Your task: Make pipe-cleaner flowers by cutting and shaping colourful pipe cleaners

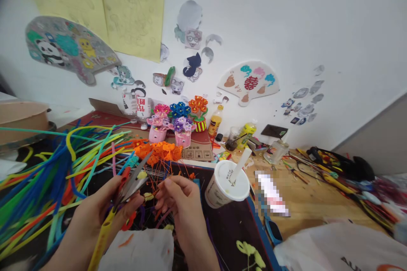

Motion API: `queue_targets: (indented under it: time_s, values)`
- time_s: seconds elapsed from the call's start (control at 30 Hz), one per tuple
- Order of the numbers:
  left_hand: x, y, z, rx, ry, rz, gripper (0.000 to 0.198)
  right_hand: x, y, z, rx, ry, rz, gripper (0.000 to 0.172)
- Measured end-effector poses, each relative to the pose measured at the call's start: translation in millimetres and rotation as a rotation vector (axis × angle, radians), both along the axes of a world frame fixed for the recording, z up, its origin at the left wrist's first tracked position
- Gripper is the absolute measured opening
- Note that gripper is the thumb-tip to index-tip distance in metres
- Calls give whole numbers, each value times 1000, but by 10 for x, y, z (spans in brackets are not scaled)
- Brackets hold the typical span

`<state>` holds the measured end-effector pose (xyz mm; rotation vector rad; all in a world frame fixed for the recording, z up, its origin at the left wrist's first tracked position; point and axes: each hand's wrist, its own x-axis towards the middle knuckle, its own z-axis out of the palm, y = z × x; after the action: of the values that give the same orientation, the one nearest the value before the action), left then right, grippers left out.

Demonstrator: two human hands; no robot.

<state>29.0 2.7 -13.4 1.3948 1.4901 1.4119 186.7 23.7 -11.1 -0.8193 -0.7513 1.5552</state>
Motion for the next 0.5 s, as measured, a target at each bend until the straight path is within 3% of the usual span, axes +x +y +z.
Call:
queue_targets:
  time_s: [0.17,0.37,0.5]
  values:
    - [-13,4,-3,-5,-8,-13,27,18,4,-10,-31,70,-10,20]
    - [-5,2,-22,18,18,-18,20,-38,-40,38,-226,342,63,24]
    - [-1,17,93,70,49,-21,13,-49,-59,76,-2,151,64,26]
